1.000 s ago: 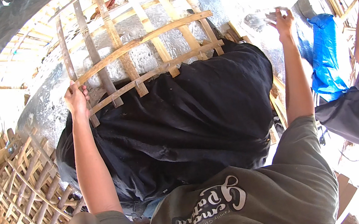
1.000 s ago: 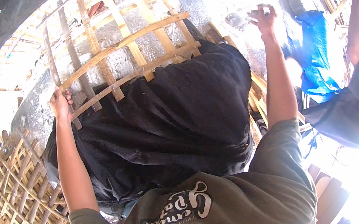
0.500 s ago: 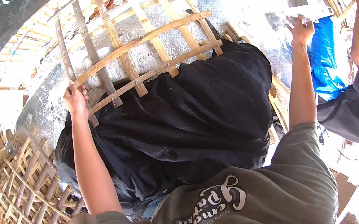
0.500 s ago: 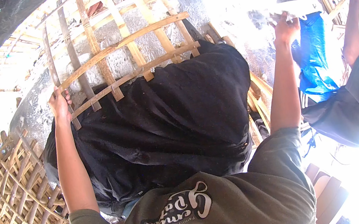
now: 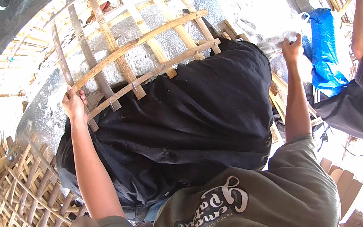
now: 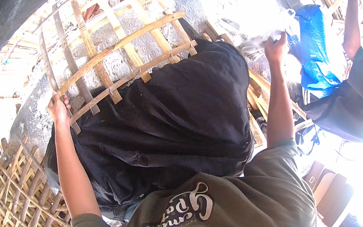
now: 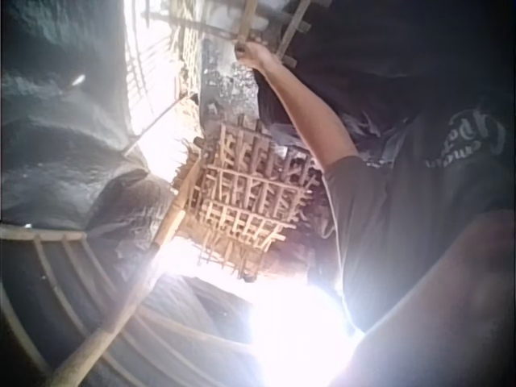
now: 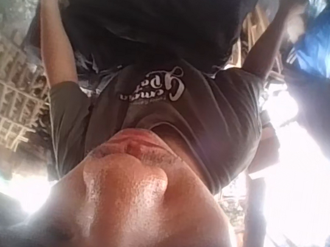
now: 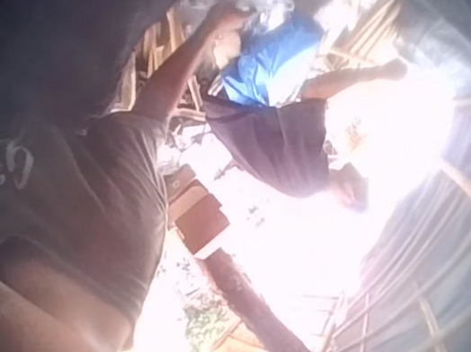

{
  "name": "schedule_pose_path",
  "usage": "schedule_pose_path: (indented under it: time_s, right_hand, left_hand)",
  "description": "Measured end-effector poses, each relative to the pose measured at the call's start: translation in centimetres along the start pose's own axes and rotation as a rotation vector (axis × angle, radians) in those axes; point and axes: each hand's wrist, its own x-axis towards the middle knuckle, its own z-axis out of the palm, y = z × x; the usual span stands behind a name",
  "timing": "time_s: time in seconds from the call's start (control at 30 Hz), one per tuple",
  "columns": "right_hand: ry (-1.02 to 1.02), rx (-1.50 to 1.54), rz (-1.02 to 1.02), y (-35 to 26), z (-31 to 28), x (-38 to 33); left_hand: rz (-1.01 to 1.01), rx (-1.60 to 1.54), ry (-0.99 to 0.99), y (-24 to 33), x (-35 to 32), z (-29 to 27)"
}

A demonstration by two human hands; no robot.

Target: The person assembles a bamboo lattice structure by placing bamboo strips across a frame and securing them with a hammer and nails. They repeatedly position strips, tap them into place, and adjust alignment while seated on the ground.

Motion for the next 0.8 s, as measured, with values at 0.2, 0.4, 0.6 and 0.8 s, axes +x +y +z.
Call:
schedule_pose_path:
  time_s: [0.2,0.4,0.6,0.8]
  right_hand:
    - [-0.220,0.044,0.008,0.7,-1.1,-1.0]
    - [-0.236,-0.099,-0.110,-0.3,-3.4,-0.6]
    - [0.093,-0.413,-0.411,-5.7,-7.5,-2.4]
    - [0.093,-0.121,-0.686,-4.7,-9.0,-0.2]
  left_hand:
    - [-0.001,0.004,0.002,0.1,-0.2,0.0]
    - [0.014,-0.029,-0.023,0.0,-0.1,-0.2]
    - [0.010,-0.031,0.005,0.0,-0.1,-0.1]
    - [0.005,-0.036,-0.005,-0.1,0.1,0.0]
